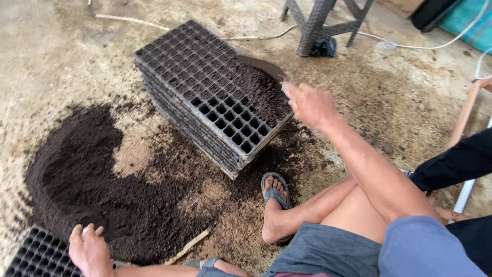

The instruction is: The person scoops soil from a pile on the floor and fills the cells of stacked seedling trays using a hand trowel. They repeatedly level the soil across the top of the trays and stack filled trays on top of each other.

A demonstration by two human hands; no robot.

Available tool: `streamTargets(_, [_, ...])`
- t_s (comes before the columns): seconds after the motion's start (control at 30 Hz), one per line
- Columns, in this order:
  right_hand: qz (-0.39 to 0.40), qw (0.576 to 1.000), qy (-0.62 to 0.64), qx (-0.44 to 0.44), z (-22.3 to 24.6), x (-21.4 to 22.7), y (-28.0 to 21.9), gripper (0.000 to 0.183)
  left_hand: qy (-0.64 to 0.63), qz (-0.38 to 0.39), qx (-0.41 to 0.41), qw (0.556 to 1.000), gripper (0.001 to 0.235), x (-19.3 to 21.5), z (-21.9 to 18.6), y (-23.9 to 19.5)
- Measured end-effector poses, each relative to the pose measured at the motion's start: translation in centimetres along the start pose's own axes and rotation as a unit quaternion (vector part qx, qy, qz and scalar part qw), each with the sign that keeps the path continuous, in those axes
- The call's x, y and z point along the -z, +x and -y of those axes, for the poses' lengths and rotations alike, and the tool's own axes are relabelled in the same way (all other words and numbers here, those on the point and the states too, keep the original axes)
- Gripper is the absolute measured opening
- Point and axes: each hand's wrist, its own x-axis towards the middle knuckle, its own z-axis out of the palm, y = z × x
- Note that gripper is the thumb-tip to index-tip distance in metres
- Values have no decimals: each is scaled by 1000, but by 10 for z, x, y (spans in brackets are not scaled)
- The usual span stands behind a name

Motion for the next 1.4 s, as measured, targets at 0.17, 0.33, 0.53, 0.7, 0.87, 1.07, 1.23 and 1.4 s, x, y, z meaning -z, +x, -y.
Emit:
streamTargets(0.17, [-55, 995, -41, 76, 26, 15, -45, 50, 5, -26, 83, 996, 42, 8, -71, -29])
streamTargets(0.33, [-70, 997, -22, -8, -3, 12, -58, 55, 24, -14, 107, 994, 43, 6, -71, -25])
streamTargets(0.53, [-32, 997, -17, -69, 39, 23, -64, 31, 13, -16, 113, 993, 44, -2, -82, -24])
streamTargets(0.7, [-62, 998, 15, 26, 76, -4, -107, 54, 7, -10, 101, 995, 47, -2, -69, -21])
streamTargets(0.87, [6, 975, 178, -133, 56, 40, -102, 35, 17, 6, 113, 993, 45, 0, -119, -37])
streamTargets(1.07, [46, 888, 396, -230, 48, 47, -104, 17, 15, -10, 103, 995, 44, 2, -97, -31])
streamTargets(1.23, [49, 919, 376, -107, 45, 47, -115, 50, -1, -1, 91, 996, 46, 0, -99, -32])
streamTargets(1.4, [28, 922, 351, -163, 29, 71, -86, 44, 16, -3, 93, 996, 48, -2, -91, -28])
